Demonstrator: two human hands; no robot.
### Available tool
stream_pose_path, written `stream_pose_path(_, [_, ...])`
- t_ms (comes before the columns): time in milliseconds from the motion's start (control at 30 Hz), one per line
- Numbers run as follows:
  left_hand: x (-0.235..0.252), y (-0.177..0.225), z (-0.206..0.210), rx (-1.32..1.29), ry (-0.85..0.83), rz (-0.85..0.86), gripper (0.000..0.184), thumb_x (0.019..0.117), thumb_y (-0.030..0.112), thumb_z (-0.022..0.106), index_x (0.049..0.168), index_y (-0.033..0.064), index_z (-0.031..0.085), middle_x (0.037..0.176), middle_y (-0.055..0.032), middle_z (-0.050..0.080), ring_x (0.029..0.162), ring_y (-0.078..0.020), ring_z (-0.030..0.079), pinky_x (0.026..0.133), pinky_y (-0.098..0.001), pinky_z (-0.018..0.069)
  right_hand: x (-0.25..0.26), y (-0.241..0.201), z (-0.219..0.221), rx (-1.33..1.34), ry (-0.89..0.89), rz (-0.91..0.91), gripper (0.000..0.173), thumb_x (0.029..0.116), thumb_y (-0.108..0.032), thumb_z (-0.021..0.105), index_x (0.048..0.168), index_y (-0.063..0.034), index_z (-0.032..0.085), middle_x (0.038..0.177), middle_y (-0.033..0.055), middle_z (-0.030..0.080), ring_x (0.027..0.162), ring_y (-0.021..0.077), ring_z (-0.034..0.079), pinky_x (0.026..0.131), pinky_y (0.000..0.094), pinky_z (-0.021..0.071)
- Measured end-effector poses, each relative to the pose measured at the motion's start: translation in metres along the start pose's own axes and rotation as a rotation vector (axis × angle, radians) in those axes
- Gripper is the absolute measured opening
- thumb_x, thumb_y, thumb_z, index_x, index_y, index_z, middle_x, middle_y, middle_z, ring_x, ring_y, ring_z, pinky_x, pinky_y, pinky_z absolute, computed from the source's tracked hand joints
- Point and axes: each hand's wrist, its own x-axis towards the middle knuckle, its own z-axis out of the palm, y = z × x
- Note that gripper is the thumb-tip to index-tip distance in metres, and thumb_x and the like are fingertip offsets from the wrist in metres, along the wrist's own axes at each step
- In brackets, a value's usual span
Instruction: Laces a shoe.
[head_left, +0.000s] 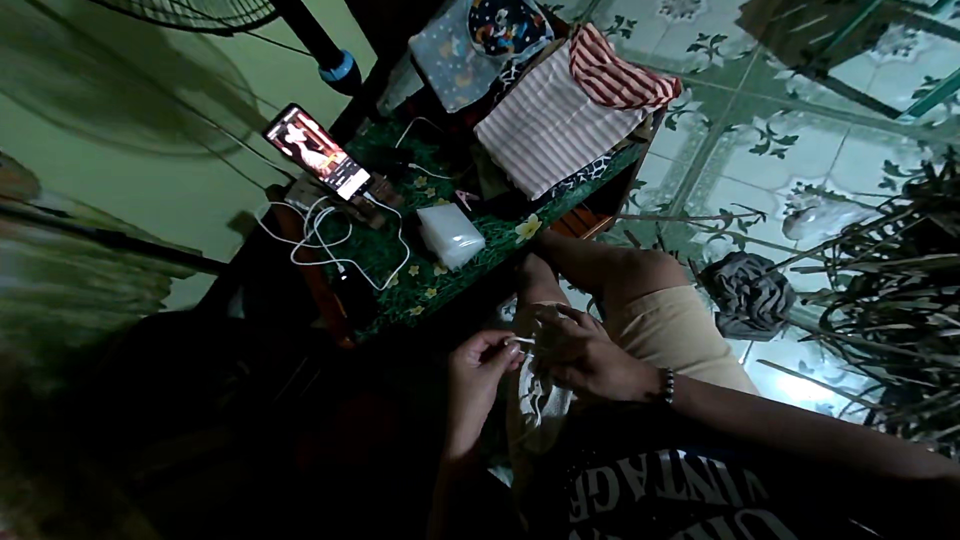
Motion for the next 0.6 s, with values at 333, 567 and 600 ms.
stream_pose_path(333, [0.002,-0.006,0.009,0.183,0.051,0.003,0.021,0.0879,0.001,0.074,0.108,-0.0030,0.068,0.089,-0.0084,0.073,0.074,-0.0151,0.072,0.065,-0.0294,0.0618,-0.005,0.010,0.008,0.067,-0.002,-0.036,0.033,0.1015,-0.042,0.055,0.123,-0.0287,0.076,0.167,0.0089,0.030,0.156,0.0372,0.016,0.120,0.0677,0.0166])
stream_pose_path(567, [0.003,-0.009,0.009,0.277,0.047,-0.016,0.025,0.0868,0.005,0.076,0.110,-0.0008,0.068,0.091,-0.0077,0.073,0.077,-0.0141,0.071,0.066,-0.0297,0.0607,-0.005,0.013,0.011,0.090,0.026,-0.060,0.032,0.1006,-0.041,0.057,0.121,-0.0280,0.077,0.167,0.0092,0.031,0.155,0.0374,0.017,0.119,0.0672,0.0207])
stream_pose_path(600, [0.003,-0.010,0.010,0.298,0.045,-0.012,0.025,0.0868,0.006,0.076,0.110,-0.0005,0.068,0.091,-0.0073,0.073,0.076,-0.0134,0.070,0.065,-0.0291,0.0600,-0.005,0.014,0.012,0.095,0.030,-0.067,0.032,0.1005,-0.041,0.057,0.122,-0.0286,0.077,0.167,0.0089,0.031,0.156,0.0372,0.017,0.119,0.0672,0.0209])
